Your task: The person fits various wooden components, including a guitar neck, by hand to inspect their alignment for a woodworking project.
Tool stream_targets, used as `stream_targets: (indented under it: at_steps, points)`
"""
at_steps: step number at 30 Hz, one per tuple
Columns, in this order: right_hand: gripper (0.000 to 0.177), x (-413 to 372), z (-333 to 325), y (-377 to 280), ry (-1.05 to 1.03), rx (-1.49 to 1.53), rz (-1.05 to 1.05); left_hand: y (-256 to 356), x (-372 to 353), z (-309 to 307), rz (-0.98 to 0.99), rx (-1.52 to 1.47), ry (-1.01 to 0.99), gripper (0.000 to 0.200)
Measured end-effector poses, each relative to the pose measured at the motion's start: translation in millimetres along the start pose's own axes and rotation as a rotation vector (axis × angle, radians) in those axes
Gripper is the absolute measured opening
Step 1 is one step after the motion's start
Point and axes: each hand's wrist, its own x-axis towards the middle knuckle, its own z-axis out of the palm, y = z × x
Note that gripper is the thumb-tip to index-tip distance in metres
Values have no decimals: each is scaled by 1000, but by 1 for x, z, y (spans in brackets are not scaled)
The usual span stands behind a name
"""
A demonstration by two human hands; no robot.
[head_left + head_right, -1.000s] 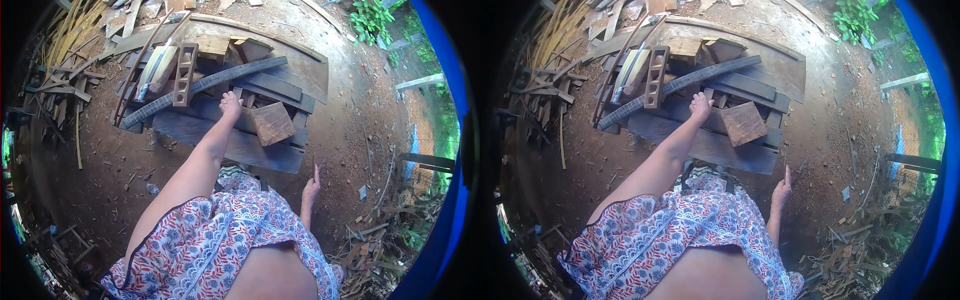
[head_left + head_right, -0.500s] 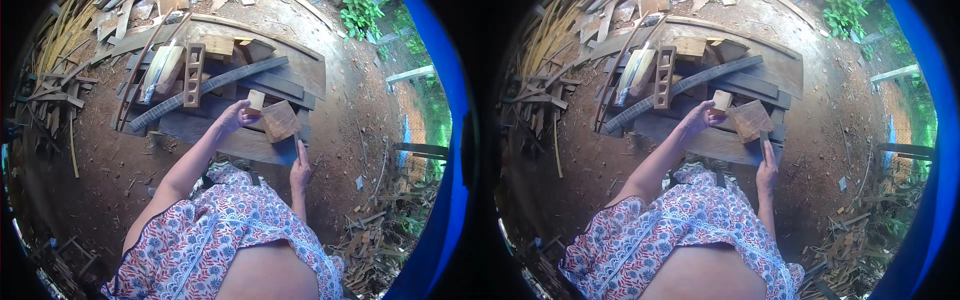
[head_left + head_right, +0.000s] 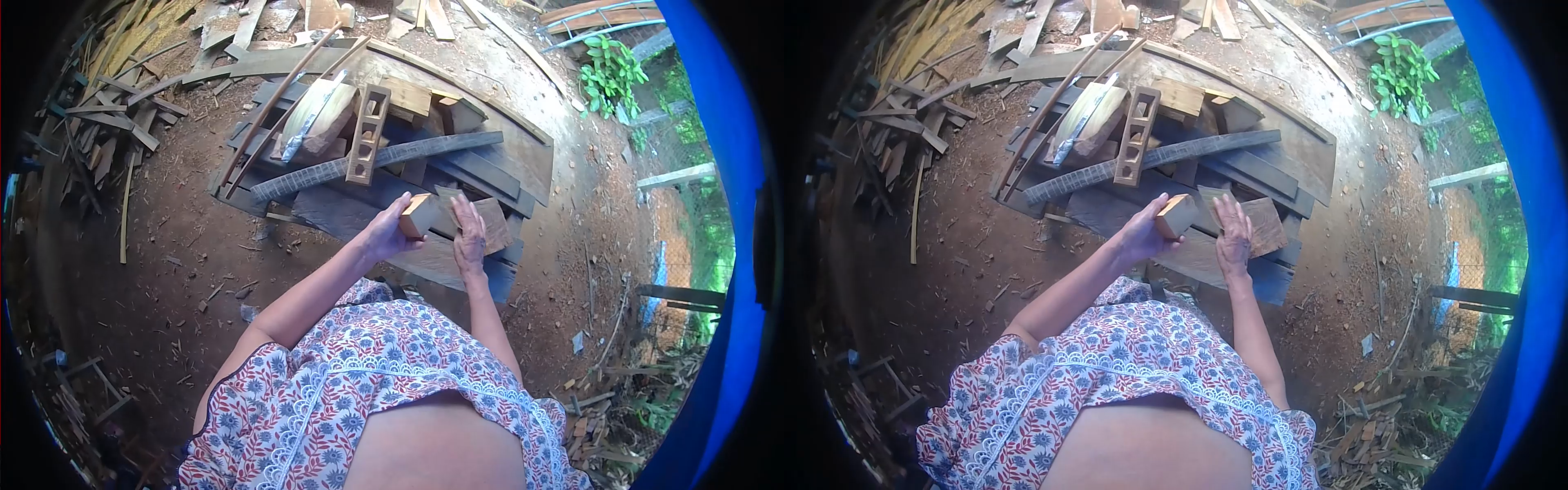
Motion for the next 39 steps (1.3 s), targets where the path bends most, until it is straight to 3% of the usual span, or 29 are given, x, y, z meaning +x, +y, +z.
stream_targets:
  at_steps: [4, 6, 10, 12, 15, 20, 22, 24, 27, 28, 30, 31, 34, 39]
  points:
    - [69, -5, -12, -24, 55, 206, 77, 18, -9, -1, 22, -304, -26, 43]
    - [69, -5, -21, -47, 3, 191, -9, 21, -8, -5, 51, -331, -75, 43]
    - [69, 0, -27, -75, 48, 201, -92, 14, -5, -2, 67, -334, 35, 43]
    - [71, 2, -30, -84, 56, 64, -219, 13, -3, -2, 92, -349, 79, 43]
    - [63, -1, -22, -77, -23, 19, -322, 13, -5, 3, 37, -354, -102, 34]
    - [61, 5, -17, -34, -53, -79, -41, 15, -5, -2, 26, -153, 112, 30]
    - [62, 10, -21, -36, 59, 86, 74, 18, -10, 3, 13, -161, 188, 28]
    - [59, 2, -25, -55, 48, 152, 67, 16, -4, -4, 31, -195, 206, 28]
    - [61, -3, -13, -79, -32, 39, -273, 17, 1, -12, 70, -212, 190, 29]
    - [61, -3, -7, -75, -33, 41, -273, 16, 0, -15, 86, -201, 166, 29]
    - [64, 1, 0, -69, -20, 253, -67, 21, -4, -20, 68, -268, 171, 31]
    - [64, 3, -1, -64, -19, 175, -47, 26, -6, -21, 49, -333, 172, 33]
    - [63, 1, -4, -65, -6, 183, -83, 32, -15, -18, 115, -186, 22, 34]
    - [61, 4, -11, -74, -24, 176, -76, 26, -6, -26, 7, -250, 53, 34]
